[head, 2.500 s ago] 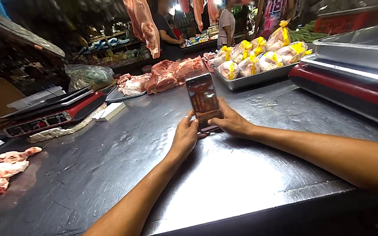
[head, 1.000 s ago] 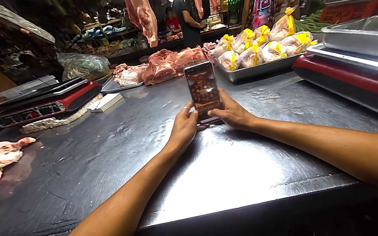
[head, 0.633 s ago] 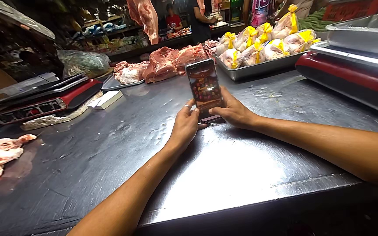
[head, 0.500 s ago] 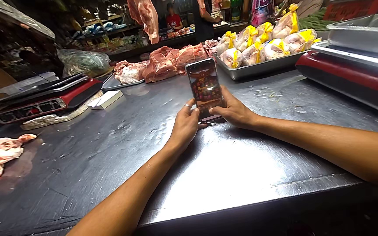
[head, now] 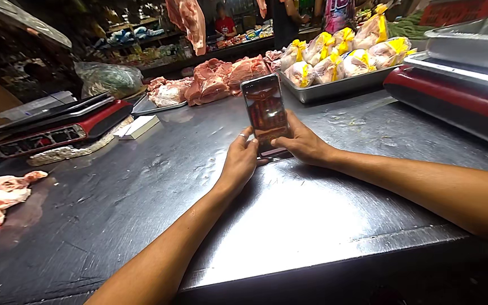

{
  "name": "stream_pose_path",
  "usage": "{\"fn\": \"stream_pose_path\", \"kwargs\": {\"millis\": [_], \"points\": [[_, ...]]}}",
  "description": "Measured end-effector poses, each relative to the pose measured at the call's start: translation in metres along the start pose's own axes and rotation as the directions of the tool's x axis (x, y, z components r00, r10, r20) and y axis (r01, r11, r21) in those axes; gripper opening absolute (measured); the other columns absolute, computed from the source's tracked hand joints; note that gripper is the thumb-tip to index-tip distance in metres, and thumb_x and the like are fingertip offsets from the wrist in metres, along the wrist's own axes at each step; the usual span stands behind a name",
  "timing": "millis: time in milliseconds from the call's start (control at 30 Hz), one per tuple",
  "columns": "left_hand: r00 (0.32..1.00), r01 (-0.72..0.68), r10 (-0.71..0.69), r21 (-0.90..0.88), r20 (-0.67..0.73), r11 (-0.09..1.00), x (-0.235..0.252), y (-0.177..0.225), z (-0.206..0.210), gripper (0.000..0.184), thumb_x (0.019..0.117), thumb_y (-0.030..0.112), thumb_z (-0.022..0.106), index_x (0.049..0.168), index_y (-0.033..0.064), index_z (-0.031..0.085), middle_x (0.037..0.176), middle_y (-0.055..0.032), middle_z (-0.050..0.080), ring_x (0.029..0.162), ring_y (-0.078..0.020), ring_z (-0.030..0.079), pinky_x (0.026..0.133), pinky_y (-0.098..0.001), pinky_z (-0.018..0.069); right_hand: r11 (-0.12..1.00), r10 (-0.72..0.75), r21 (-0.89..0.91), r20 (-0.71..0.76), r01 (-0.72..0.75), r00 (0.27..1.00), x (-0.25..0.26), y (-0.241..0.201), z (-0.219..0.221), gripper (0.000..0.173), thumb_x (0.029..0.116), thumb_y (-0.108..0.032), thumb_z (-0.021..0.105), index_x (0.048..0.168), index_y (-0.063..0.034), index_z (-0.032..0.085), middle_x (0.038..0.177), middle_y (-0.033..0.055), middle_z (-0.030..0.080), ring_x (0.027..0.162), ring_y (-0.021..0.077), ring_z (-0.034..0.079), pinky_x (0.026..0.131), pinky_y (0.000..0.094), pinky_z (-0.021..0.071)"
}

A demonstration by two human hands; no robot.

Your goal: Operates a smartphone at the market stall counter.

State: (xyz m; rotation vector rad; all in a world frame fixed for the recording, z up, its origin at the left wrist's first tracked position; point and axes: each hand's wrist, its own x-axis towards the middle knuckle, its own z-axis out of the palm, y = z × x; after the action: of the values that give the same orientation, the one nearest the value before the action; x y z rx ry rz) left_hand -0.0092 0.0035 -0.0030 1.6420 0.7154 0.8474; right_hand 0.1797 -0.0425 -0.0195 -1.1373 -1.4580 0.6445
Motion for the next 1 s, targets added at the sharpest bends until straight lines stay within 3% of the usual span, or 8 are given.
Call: {"fn": "stream_pose_path", "kwargs": {"millis": [533, 733, 1000], "points": [[1.000, -0.014, 0.014, 0.002, 0.013, 1.000, 0.0011, -0.0007, -0.0008, 0.039, 0.1120, 0.015, 0.041, 0.150, 0.0141, 0.046, 0.118, -0.0125, 0.070, 0.092, -0.0209, 0.074, 0.077, -0.0393, 0.0629, 1.000, 0.006, -0.021, 0.000, -0.006, 1.000, -0.0009, -0.0012, -0.0006, 0.070, 0.0924, -0.010, 0.066, 0.154, -0.0143, 0.032, 0.122, 0.0065, 0.070, 0.107, 0.0135, 0.071, 0.093, 0.0354, 0.0592], [0.999, 0.027, -0.029, -0.050, -0.040, 0.998, 0.0036, 0.0075, 0.0069, 0.038, 0.1110, 0.008, 0.041, 0.148, 0.0087, 0.047, 0.114, -0.0157, 0.070, 0.092, -0.0227, 0.074, 0.078, -0.0396, 0.0642, 1.000, 0.008, -0.009, -0.001, -0.008, 1.000, -0.0003, -0.0015, -0.0001, 0.070, 0.0925, -0.009, 0.066, 0.153, -0.0138, 0.032, 0.123, 0.0072, 0.069, 0.108, 0.0141, 0.071, 0.094, 0.0353, 0.0594], [0.999, 0.032, -0.034, -0.051, -0.038, 0.998, 0.0038, 0.0070, 0.0067, 0.037, 0.1111, 0.008, 0.040, 0.148, 0.0091, 0.048, 0.113, -0.0161, 0.071, 0.092, -0.0237, 0.075, 0.079, -0.0404, 0.0641, 1.000, 0.017, -0.019, 0.003, -0.017, 1.000, -0.0011, -0.0029, -0.0008, 0.070, 0.0931, -0.009, 0.066, 0.154, -0.0137, 0.032, 0.123, 0.0072, 0.069, 0.109, 0.0139, 0.070, 0.095, 0.0350, 0.0587]]}}
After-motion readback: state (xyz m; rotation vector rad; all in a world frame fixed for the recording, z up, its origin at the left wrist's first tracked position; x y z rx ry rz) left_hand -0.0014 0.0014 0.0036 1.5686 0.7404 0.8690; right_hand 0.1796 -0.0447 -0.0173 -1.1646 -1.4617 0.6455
